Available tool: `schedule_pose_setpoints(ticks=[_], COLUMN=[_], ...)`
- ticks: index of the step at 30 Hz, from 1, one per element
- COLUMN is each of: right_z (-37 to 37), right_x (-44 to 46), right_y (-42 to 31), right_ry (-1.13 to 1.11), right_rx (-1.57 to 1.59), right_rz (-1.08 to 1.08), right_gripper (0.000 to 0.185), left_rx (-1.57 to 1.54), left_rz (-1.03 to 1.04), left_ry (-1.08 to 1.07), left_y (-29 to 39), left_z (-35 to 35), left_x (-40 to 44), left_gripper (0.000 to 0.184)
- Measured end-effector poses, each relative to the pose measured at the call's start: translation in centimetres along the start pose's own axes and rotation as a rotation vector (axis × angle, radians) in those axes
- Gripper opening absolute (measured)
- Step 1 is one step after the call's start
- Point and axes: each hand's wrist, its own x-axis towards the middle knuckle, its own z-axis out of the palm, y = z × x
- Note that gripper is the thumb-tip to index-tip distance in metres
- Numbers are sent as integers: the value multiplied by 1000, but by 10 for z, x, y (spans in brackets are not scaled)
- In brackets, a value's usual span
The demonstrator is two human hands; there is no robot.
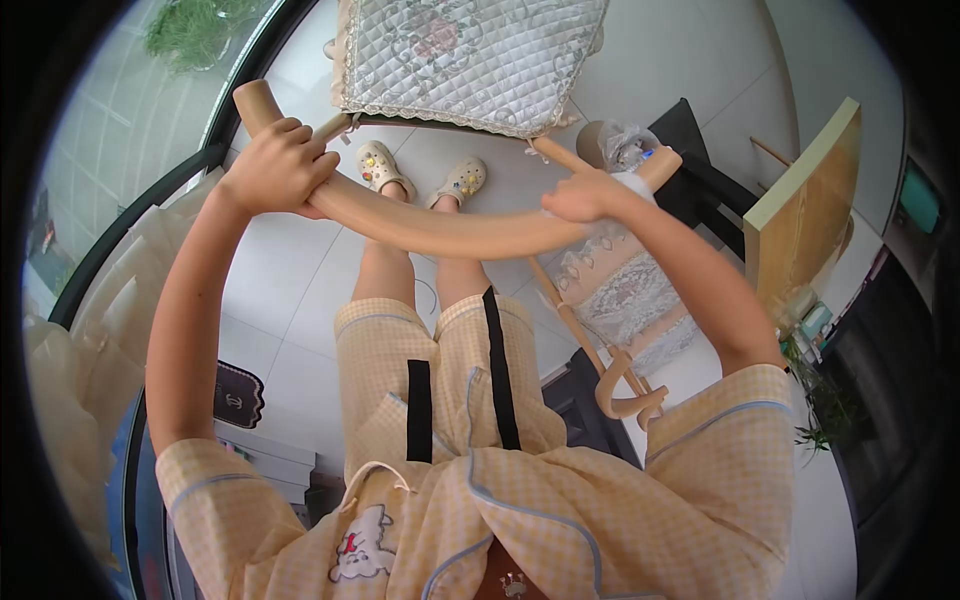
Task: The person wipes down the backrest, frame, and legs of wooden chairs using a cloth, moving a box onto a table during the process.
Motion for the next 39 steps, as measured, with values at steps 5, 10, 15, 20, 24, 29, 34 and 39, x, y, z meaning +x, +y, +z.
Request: schedule_pose_setpoints(ticks=[5, 10, 15, 20, 24, 29, 34, 39], right_z=[13, -25, -54, -39, -14, 0, 1, -10], right_x=[63, 132, 132, 110, 73, 33, 37, 73], right_y=[-44, -131, -153, -139, -105, -45, -40, -68], right_ry=[22, -50, 40, -27, 21, -56, -122, -270], right_rx=[585, 1437, 1543, 1453, 1052, 495, 815, 1360], right_rz=[-29, -2, -54, -22, 55, -10, -40, 0], right_gripper=[41, 38, 40, 48, 60, 62, 66, 60], left_rx=[-43, -49, -12, -4, 24, 53, 34, 13], left_rz=[69, 80, 133, 155, 161, 192, 188, 193], left_ry=[133, 170, 279, 309, 289, 376, 390, 341], left_y=[-9, -12, -14, -14, -15, -18, -16, -19], left_z=[4, 6, 9, 12, 12, 11, 12, 16], left_x=[4, -1, -1, -3, -5, 1, 0, -3], left_gripper=[36, 34, 33, 35, 36, 39, 39, 39])
